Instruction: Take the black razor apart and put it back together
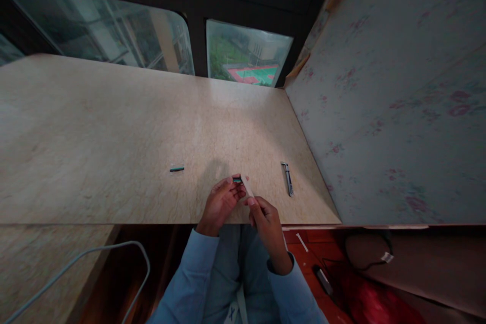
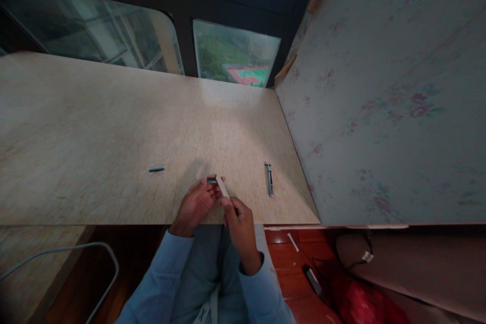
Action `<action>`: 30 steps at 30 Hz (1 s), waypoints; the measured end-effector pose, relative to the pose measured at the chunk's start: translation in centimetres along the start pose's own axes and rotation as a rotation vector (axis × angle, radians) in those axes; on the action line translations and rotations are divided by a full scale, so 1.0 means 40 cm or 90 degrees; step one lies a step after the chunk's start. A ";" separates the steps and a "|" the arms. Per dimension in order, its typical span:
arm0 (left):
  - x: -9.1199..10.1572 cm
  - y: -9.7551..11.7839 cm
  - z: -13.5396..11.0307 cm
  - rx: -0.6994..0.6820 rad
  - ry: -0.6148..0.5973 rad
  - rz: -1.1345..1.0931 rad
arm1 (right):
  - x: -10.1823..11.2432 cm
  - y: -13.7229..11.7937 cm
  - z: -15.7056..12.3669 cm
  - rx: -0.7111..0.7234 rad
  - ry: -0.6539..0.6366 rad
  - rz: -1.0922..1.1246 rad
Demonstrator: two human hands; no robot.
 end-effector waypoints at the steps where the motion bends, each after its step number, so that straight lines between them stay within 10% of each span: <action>1: 0.001 0.000 0.000 -0.002 0.004 -0.002 | 0.002 0.000 0.000 -0.001 0.011 -0.008; 30: -0.004 0.002 -0.004 -0.012 -0.001 0.002 | 0.010 -0.003 0.000 0.017 0.033 -0.060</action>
Point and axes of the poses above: each hand's wrist, its own z-axis towards the middle knuckle, its own x-axis out of the back of the hand, y = z × x, the point moved 3 cm from there along z, towards the middle knuckle, and after that the axes turned 6 degrees about x, right-handed, at the moved point
